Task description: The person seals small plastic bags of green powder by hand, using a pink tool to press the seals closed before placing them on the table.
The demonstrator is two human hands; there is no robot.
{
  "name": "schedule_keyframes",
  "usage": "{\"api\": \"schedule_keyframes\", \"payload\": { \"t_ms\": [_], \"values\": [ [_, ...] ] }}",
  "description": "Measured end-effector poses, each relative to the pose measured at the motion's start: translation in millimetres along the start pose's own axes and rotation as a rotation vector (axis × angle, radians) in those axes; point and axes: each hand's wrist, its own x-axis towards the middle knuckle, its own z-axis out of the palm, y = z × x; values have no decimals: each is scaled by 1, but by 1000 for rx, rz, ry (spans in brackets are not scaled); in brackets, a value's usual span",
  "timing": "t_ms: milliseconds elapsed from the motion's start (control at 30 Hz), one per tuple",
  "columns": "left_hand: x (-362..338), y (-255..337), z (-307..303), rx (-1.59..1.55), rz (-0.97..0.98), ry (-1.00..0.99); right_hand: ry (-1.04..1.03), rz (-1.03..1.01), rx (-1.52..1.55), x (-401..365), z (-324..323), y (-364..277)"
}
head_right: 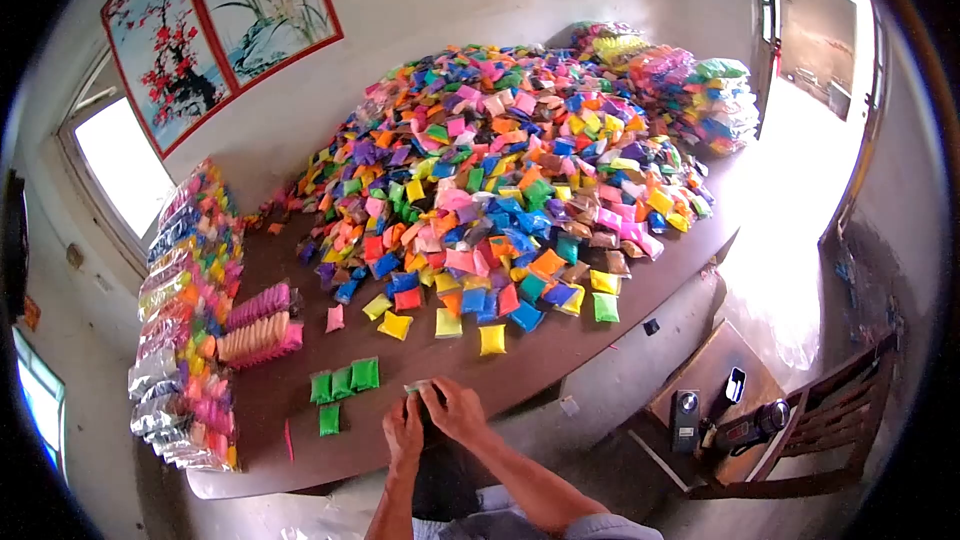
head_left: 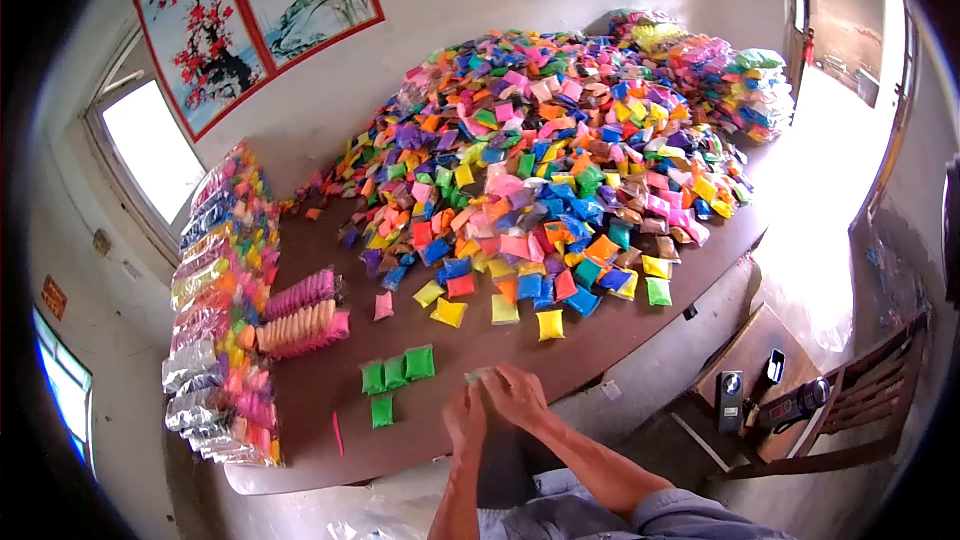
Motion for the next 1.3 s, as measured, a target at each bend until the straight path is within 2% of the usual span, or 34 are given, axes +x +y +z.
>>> {"api": "schedule_keyframes", "payload": {
  "t_ms": [67, 133, 167, 267, 367, 433, 467, 500, 533, 567, 633, 733, 833, 1033, 1067, 1133, 1300],
  "values": [
    [-2, -5, 2, 22, 23, 39, -44, 37, -28, 1, -2, -1],
    [-3, -8, 7, 58, 9, 60, -36, -95, -85, 1, -4, -2],
    [-7, -11, 7, 96, 11, 69, -83, -81, -77, -1, -4, -1],
    [-9, -2, 6, 23, -125, 42, -1, -55, -68, 1, -1, 3],
    [-9, 3, 9, -85, -101, 112, 12, -5, -54, 2, -5, 3],
    [-7, 26, -5, -81, -154, -65, 1, 67, -43, 3, -6, -1],
    [-8, 21, -2, -70, -173, -63, 46, 35, -11, 4, -4, -1],
    [-8, 14, 2, -74, -80, -45, 96, -1, 21, 5, -3, -1],
    [-7, 11, 4, -79, 17, -29, 56, 59, 38, 3, -5, -2],
    [-7, 8, 5, -75, 7, -29, 49, 67, 39, 3, -5, -3],
    [-8, 5, 4, -41, 154, 55, 7, 49, -5, 5, -6, -7],
    [-10, 2, 2, -25, 100, 26, -51, -3, -65, 6, -6, -9],
    [-10, -2, 4, -8, 91, 33, -61, 104, -62, 7, -5, -16],
    [-6, 14, -4, -90, -18, -96, 39, 80, -2, 5, -4, -5],
    [-6, 12, -3, -94, -19, -102, 43, 84, -7, 5, -4, -6],
    [-6, 8, 0, -102, 137, -46, 67, 76, 30, 6, -3, -8],
    [-9, 5, -2, -33, 100, -52, -22, 149, 49, 4, -8, -13]
  ]
}}
